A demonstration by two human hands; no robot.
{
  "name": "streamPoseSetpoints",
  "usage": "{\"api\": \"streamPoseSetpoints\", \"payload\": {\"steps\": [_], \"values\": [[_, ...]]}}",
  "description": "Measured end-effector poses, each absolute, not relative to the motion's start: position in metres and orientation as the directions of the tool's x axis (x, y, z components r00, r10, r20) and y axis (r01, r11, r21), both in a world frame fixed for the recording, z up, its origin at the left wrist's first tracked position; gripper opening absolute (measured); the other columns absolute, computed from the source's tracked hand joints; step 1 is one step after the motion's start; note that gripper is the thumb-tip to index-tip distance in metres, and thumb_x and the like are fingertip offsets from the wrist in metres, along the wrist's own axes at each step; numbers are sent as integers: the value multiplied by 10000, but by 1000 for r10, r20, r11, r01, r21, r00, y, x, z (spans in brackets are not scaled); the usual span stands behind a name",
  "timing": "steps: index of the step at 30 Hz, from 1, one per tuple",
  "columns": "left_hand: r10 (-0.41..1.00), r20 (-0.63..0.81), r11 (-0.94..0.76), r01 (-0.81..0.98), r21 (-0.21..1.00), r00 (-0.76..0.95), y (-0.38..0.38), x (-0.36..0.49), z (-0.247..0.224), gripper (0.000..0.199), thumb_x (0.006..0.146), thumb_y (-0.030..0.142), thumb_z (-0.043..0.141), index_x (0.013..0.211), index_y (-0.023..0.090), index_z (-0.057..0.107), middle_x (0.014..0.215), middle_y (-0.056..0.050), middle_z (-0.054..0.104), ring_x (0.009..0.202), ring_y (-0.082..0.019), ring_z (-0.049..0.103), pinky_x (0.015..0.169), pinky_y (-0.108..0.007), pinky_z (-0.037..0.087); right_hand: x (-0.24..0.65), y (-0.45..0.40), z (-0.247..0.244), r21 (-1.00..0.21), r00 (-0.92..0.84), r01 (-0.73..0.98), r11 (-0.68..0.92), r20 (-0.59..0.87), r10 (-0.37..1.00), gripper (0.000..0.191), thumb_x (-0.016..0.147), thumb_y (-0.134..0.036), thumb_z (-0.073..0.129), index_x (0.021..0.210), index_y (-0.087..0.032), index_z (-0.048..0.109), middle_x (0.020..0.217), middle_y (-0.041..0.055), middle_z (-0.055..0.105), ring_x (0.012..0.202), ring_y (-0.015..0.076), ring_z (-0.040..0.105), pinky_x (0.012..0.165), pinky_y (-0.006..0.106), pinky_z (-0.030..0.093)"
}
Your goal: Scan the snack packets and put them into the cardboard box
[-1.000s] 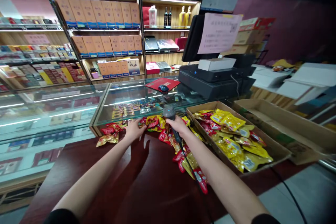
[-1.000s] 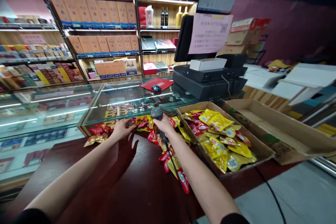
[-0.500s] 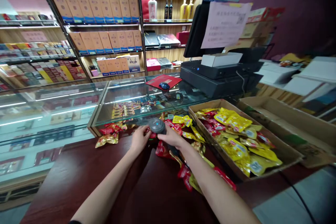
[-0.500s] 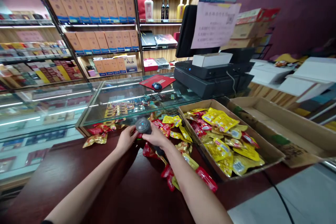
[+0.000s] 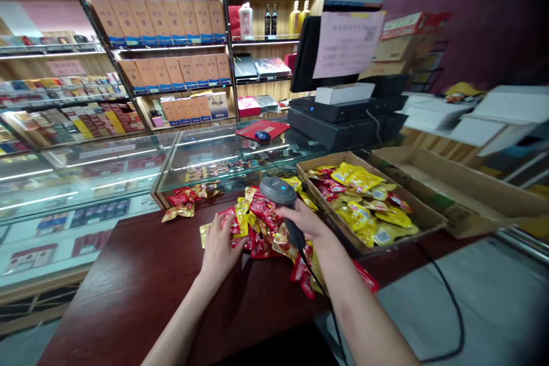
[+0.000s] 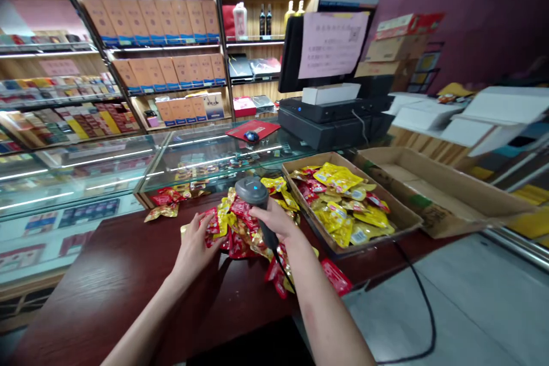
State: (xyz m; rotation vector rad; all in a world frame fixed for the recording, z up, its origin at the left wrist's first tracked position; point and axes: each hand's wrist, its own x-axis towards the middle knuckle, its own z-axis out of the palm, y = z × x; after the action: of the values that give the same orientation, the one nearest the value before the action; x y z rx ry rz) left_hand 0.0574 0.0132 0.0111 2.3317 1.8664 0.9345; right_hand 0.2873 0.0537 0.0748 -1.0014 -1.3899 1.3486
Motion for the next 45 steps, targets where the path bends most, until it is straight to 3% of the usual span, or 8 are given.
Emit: {"api": "streamPoseSetpoints", "payload": {"steps": [6, 10, 15, 22, 29, 34, 37, 45], "values": [[677, 472, -707, 677, 204, 565, -40, 156, 12, 301, 856, 363, 522, 1140, 290, 586, 1290, -62, 521, 1357, -287, 273, 1115, -568, 105, 349, 4, 98, -979, -54, -15, 204, 204, 977, 164, 672, -262, 654, 814, -184, 630, 912, 45, 678, 963, 221, 599, 942, 370, 414], [547, 391, -826, 553, 109, 740, -59, 220, 2, 591, 803, 578, 499, 1271, 217, 507, 1374, -135, 436, 1377, -331, 203, 1107, -592, 48, 376, -26, 101, -982, -97, -81, 171, 178, 979, 173, 676, -268, 670, 818, -177, 630, 1020, 72, 676, 1077, 257, 577, 942, 406, 445], [418, 299, -906, 418, 67, 858, -51, 245, -15, 630, 782, 652, 461, 1270, 259, 522, 1339, -123, 469, 1350, -326, 260, 1085, -614, 40, 393, -48, 86, -959, -143, -250, 134, 174, 974, 106, 698, -249, 635, 761, -174, 592, 1119, 87, 643, 1091, 283, 594, 842, 399, 529], [594, 274, -793, 608, 39, 756, -46, 209, -23, 578, 826, 639, 391, 1301, 330, 504, 1338, -65, 499, 1324, -322, 302, 1074, -600, 118, 396, -65, 69, -970, -196, -242, -36, 13, 981, 154, 681, -253, 619, 798, -174, 557, 1132, 109, 637, 945, 277, 660, 583, 317, 572], [800, 264, -557, 830, -10, 539, -20, 115, -13, 554, 812, 623, 439, 1239, 296, 573, 1318, -88, 527, 1349, -351, 248, 1068, -612, 37, 336, -45, 32, -974, -62, 151, -170, -181, 982, 228, 600, -150, 648, 828, -150, 638, 720, 25, 636, 689, 145, 605, 556, 238, 539], [815, 284, -542, 838, 62, 505, -11, 79, -1, 562, 810, 604, 456, 1254, 274, 559, 1382, -78, 463, 1350, -304, 248, 1093, -532, 76, 302, -12, 19, -945, -124, 6, -326, -324, 938, 114, 615, -118, 609, 723, -143, 582, 578, -20, 545, 568, 103, 534, 566, 282, 562], [879, 325, -406, 905, 128, 349, -9, 80, 8, 427, 869, 485, 419, 1086, 216, 669, 1195, -118, 586, 1253, -286, 370, 1050, -452, 225, 291, 3, 18, -934, -144, -7, -357, -352, 925, 109, 627, -97, 588, 729, -132, 583, 591, -16, 558, 547, 90, 525, 561, 258, 558], [915, 247, -348, 933, 86, 319, 7, 100, 14, 532, 735, 647, 521, 871, 180, 739, 1043, -172, 602, 1134, -352, 427, 936, -444, 314, 268, 26, 18, -894, -192, 61, -444, -447, 874, 75, 613, -58, 561, 658, -114, 583, 462, -8, 536, 438, 102, 500, 462, 233, 502]]}}
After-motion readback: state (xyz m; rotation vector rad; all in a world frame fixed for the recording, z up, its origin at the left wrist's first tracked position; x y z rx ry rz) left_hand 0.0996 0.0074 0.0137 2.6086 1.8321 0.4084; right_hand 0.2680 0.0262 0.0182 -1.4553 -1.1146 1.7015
